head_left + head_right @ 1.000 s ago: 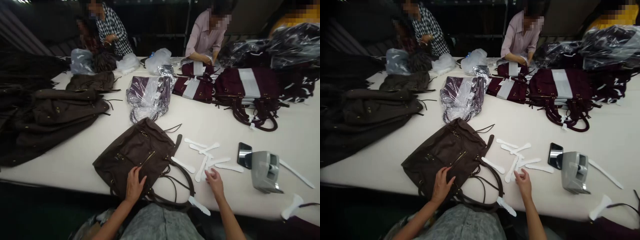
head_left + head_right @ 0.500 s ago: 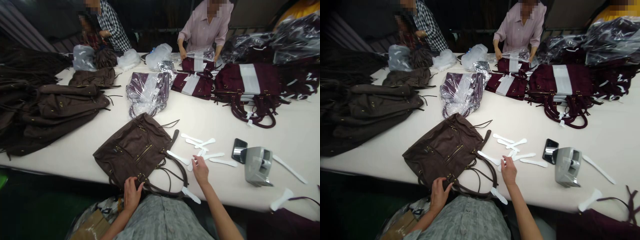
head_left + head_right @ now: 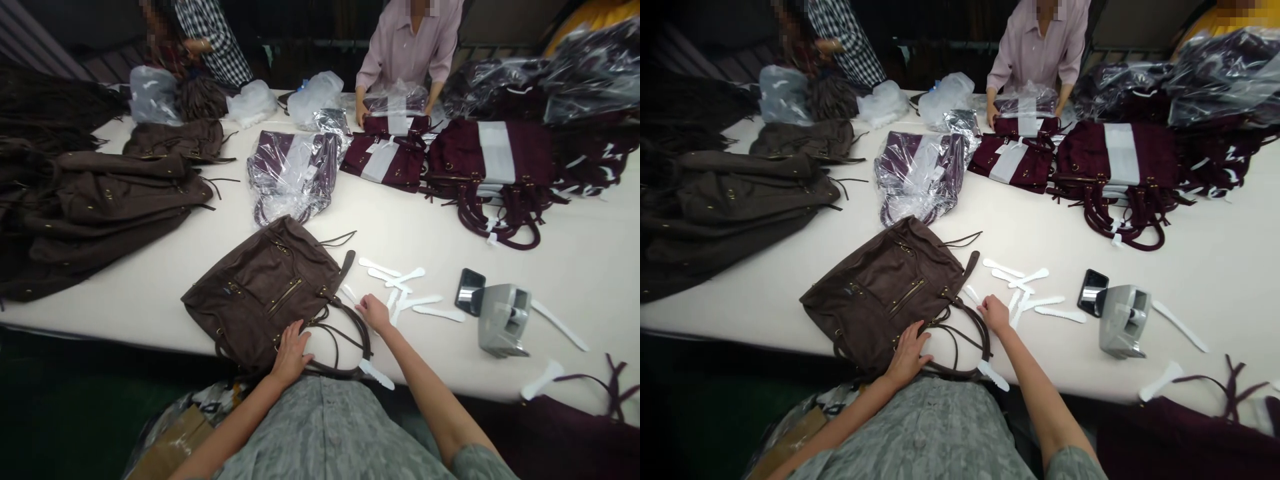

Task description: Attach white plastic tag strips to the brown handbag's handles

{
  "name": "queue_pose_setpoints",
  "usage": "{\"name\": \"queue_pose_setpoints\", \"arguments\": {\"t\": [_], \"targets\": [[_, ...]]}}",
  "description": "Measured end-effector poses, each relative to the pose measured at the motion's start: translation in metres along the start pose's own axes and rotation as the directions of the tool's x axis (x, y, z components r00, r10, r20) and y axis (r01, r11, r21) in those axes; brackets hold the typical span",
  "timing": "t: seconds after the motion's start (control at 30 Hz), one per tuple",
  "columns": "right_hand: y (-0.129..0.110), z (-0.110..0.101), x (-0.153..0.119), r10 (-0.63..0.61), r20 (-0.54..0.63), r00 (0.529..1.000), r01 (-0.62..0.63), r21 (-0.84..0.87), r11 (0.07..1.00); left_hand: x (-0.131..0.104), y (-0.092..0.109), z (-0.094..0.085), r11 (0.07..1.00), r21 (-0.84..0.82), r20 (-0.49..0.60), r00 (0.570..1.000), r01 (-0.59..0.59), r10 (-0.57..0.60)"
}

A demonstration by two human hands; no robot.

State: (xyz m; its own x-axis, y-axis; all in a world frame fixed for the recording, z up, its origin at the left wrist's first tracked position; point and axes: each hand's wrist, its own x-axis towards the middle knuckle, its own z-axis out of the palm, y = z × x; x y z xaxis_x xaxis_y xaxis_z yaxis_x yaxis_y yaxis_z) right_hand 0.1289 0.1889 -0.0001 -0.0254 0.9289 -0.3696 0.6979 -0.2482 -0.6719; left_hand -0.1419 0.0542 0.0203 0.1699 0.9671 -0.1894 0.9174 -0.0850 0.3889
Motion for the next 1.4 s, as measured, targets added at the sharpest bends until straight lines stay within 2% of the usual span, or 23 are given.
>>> {"name": "queue_pose_setpoints", "arguments": {"t": [0.17, 0.3, 0.43, 0.53, 0.63, 0.7, 0.8, 0.87, 0.93, 1.0, 1.07, 1.13, 1.2, 1.33, 1.4], "targets": [[-0.001, -0.021, -0.006, 0.130, -0.181, 0.975, -0.067, 0.320, 0.945, 0.011, 0.010, -0.003, 0.996, -0.083, -0.084, 0.996, -0.042, 0.035], [0.011, -0.033, -0.025, 0.294, -0.286, 0.912, -0.064, 0.608, 0.791, 0.024, 0.013, -0.004, 0.994, -0.095, -0.089, 0.995, -0.060, 0.051], [0.034, -0.046, -0.040, 0.455, -0.319, 0.831, -0.026, 0.796, 0.604, 0.036, 0.007, 0.001, 0.997, -0.049, -0.089, 0.995, -0.057, 0.052], [0.048, -0.060, -0.045, 0.507, -0.289, 0.812, 0.028, 0.887, 0.461, 0.040, 0.000, 0.004, 1.000, 0.009, -0.119, 0.993, -0.013, 0.014], [0.054, -0.072, -0.055, 0.517, -0.203, 0.831, 0.017, 0.940, 0.342, 0.041, -0.008, 0.004, 0.997, 0.059, -0.159, 0.987, 0.043, -0.033], [0.055, -0.073, -0.067, 0.517, -0.111, 0.849, -0.049, 0.957, 0.286, 0.042, -0.012, 0.002, 0.996, 0.077, -0.166, 0.985, 0.053, -0.040], [0.051, -0.063, -0.092, 0.518, 0.055, 0.854, -0.203, 0.951, 0.234, 0.046, -0.018, -0.002, 0.996, 0.077, -0.153, 0.988, 0.041, -0.029], [0.048, -0.050, -0.111, 0.532, 0.136, 0.835, -0.331, 0.898, 0.289, 0.049, -0.022, -0.005, 0.997, 0.061, -0.144, 0.989, 0.040, -0.031], [0.046, -0.036, -0.129, 0.552, 0.125, 0.825, -0.447, 0.742, 0.500, 0.050, -0.026, -0.009, 0.998, 0.042, -0.137, 0.989, 0.056, -0.050], [0.047, -0.023, -0.142, 0.534, 0.073, 0.842, -0.507, 0.444, 0.739, 0.050, -0.029, -0.011, 0.997, 0.027, -0.129, 0.989, 0.079, -0.075], [0.048, -0.012, -0.150, 0.487, 0.079, 0.870, -0.493, 0.151, 0.857, 0.049, -0.031, -0.013, 0.996, 0.017, -0.116, 0.989, 0.090, -0.088], [0.048, -0.004, -0.152, 0.451, 0.117, 0.885, -0.449, -0.043, 0.892, 0.048, -0.032, -0.013, 0.996, 0.010, -0.107, 0.990, 0.093, -0.091], [0.047, 0.002, -0.149, 0.434, 0.152, 0.888, -0.416, -0.137, 0.899, 0.048, -0.031, -0.013, 0.995, 0.004, -0.102, 0.990, 0.096, -0.095], [0.038, 0.007, -0.138, 0.448, 0.238, 0.862, -0.431, -0.120, 0.894, 0.049, -0.029, -0.014, 0.994, -0.010, -0.095, 0.990, 0.107, -0.107], [0.033, 0.007, -0.135, 0.427, 0.251, 0.869, -0.419, -0.088, 0.904, 0.050, -0.029, -0.016, 0.994, -0.023, -0.087, 0.990, 0.109, -0.110]]}}
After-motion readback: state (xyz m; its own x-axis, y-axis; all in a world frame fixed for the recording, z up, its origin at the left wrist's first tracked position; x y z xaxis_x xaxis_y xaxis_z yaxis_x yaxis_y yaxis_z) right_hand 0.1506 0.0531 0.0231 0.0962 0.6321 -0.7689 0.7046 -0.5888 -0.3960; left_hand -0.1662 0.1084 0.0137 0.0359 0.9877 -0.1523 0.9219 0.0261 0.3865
